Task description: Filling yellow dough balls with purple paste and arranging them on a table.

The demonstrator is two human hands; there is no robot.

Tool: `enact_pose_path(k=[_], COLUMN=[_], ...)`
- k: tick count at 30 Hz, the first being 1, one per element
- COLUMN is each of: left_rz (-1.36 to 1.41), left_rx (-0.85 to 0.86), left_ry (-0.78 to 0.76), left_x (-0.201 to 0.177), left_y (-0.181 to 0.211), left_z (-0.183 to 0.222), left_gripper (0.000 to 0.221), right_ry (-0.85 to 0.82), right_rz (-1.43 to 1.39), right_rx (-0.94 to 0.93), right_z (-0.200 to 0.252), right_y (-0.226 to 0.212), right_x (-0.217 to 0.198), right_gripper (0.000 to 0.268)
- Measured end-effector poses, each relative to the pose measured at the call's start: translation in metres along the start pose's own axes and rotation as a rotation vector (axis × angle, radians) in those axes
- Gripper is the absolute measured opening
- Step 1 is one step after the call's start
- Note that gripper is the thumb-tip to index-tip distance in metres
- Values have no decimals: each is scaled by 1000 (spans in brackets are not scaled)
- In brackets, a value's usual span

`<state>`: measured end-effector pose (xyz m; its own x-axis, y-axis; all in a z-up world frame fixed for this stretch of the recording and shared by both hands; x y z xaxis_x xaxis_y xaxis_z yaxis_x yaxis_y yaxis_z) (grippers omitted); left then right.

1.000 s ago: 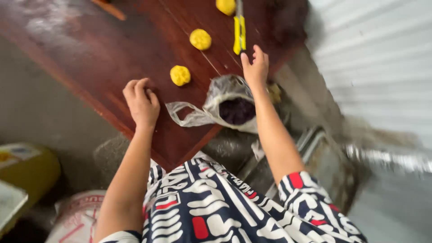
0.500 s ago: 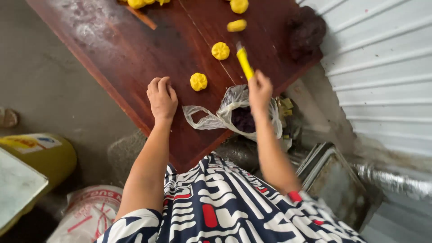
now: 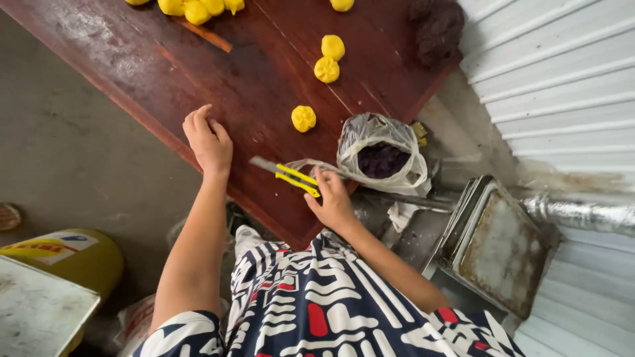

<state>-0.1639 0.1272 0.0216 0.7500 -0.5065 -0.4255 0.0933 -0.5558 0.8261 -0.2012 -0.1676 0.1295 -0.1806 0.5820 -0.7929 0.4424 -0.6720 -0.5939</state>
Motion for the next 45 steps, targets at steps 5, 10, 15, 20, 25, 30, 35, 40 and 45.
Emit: enact_pose_path(k=[5, 10, 15, 20, 25, 30, 35, 40, 45], left_rz=[97, 24, -99, -187, -255, -275, -270, -276, -277], left_rx=[-56, -58, 1, -7, 2, 6, 25, 25, 20], left_ry=[-22, -21, -7, -37, -74, -79, -102, -105, -114], left_x=[3, 3, 7, 14, 14, 10, 12, 18, 13], left_y=[-8, -3, 4, 3, 11, 8, 11, 11, 13], left_z=[-1, -1, -3, -2, -8, -7, -5, -6, -6], left_gripper=[27, 27, 26, 23, 23, 23, 23, 24, 23], right_ry=[85, 186, 171, 390, 182, 212, -1, 193, 576], right_rz=[137, -21, -23, -409, 119, 272, 29, -336, 38], right_rx=[-48, 174, 376, 369, 399, 21, 50, 209, 82], right_z=[-102, -248, -316, -350, -369, -308, -251, -272, -277], right_y=[15, 179, 251, 306, 305, 219, 200, 245, 249], right_x=[-50, -30, 5, -21, -37, -27, 0, -51, -80], right_gripper=[6, 31, 36, 39, 34, 58, 47, 47, 55])
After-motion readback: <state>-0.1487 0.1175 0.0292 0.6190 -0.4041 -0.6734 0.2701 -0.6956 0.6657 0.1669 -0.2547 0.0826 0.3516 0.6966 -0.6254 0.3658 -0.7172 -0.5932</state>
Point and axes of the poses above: each hand's wrist, its own z-axis away from the middle knuckle, its own x-axis out of the palm, y = z × x, the point moved 5 cm from there along -z, towards the middle knuckle, and after that the axes turned 4 degrees about -z, right-handed, at the moved point
